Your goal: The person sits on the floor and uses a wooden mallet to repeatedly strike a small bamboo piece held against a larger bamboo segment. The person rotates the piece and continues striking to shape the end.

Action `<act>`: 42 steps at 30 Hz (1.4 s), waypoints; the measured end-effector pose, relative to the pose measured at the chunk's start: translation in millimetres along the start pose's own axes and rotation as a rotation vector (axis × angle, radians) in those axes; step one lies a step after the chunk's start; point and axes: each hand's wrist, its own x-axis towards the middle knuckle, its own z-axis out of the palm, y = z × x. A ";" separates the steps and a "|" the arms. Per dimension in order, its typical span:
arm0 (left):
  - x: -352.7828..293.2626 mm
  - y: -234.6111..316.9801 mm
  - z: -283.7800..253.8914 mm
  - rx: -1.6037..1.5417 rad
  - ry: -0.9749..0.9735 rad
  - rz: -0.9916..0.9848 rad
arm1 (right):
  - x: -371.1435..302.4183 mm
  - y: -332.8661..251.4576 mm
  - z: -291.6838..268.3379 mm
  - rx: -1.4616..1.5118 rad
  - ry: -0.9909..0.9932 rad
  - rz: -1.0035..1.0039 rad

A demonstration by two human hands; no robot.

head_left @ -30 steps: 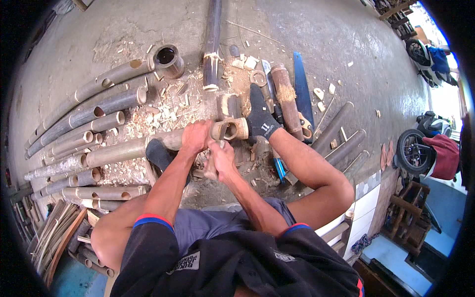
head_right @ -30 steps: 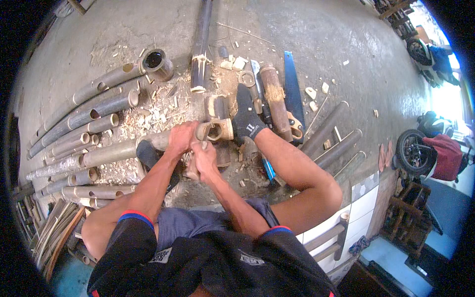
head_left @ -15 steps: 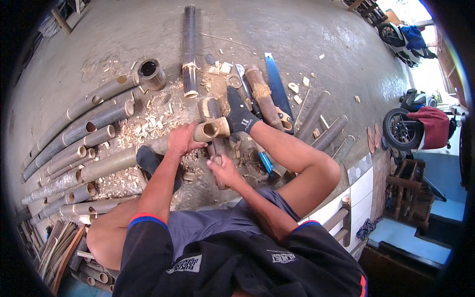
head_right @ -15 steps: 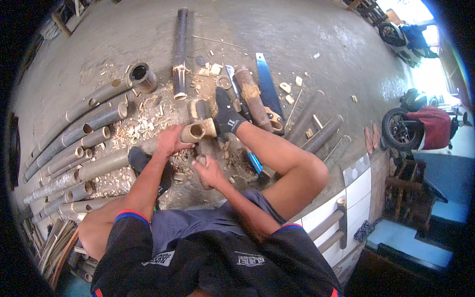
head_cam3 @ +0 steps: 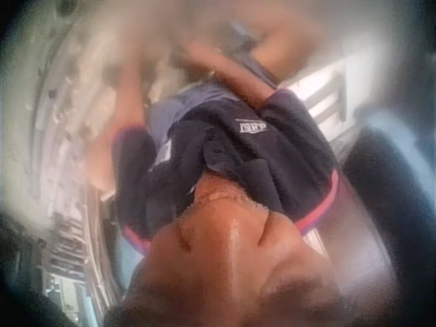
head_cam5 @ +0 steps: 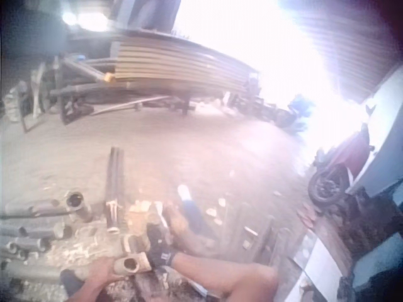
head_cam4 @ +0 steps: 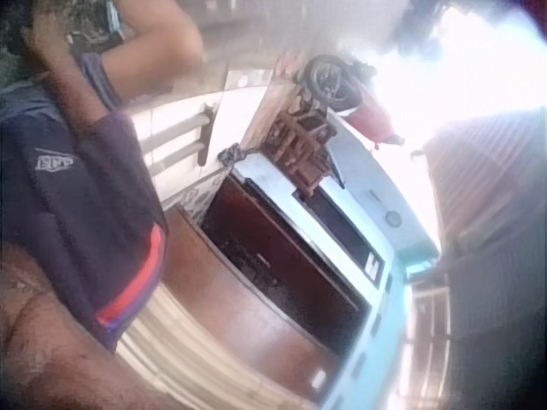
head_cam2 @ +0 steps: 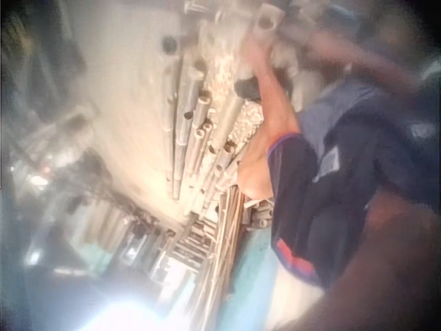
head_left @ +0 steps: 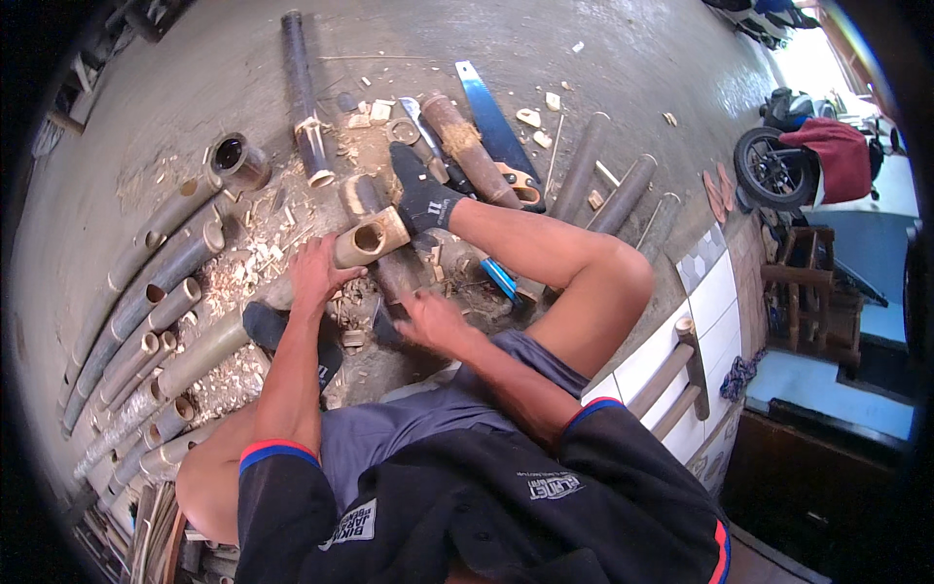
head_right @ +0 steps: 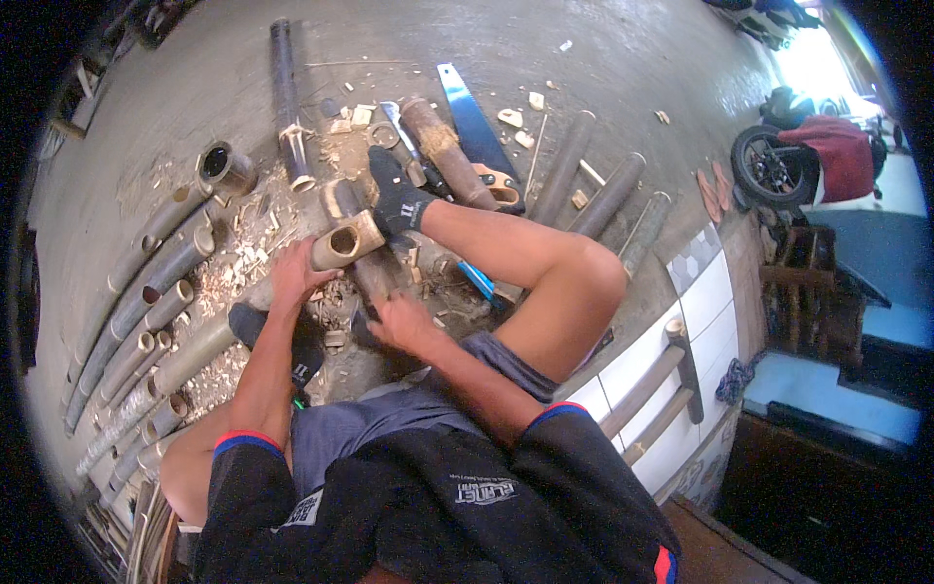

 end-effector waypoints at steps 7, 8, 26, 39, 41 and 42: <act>-7.0 19.9 3.8 -0.004 0.096 -0.004 | -85.9 0.9 -219.1 0.455 0.736 0.074; -11.5 10.7 2.1 0.019 0.097 -0.036 | -95.7 12.7 -235.4 0.597 0.901 0.047; -42.6 -19.0 36.8 0.141 0.032 -0.033 | -157.0 210.1 -19.2 0.346 0.400 0.753; -59.5 -18.6 37.0 0.134 -0.059 -0.091 | -126.5 181.9 23.2 0.376 0.444 0.738; -58.9 -19.0 36.4 0.129 -0.041 -0.083 | -132.7 195.6 28.3 0.421 0.527 0.801; -58.3 -20.4 37.5 0.125 -0.032 -0.078 | -134.8 202.2 27.0 0.409 0.521 0.804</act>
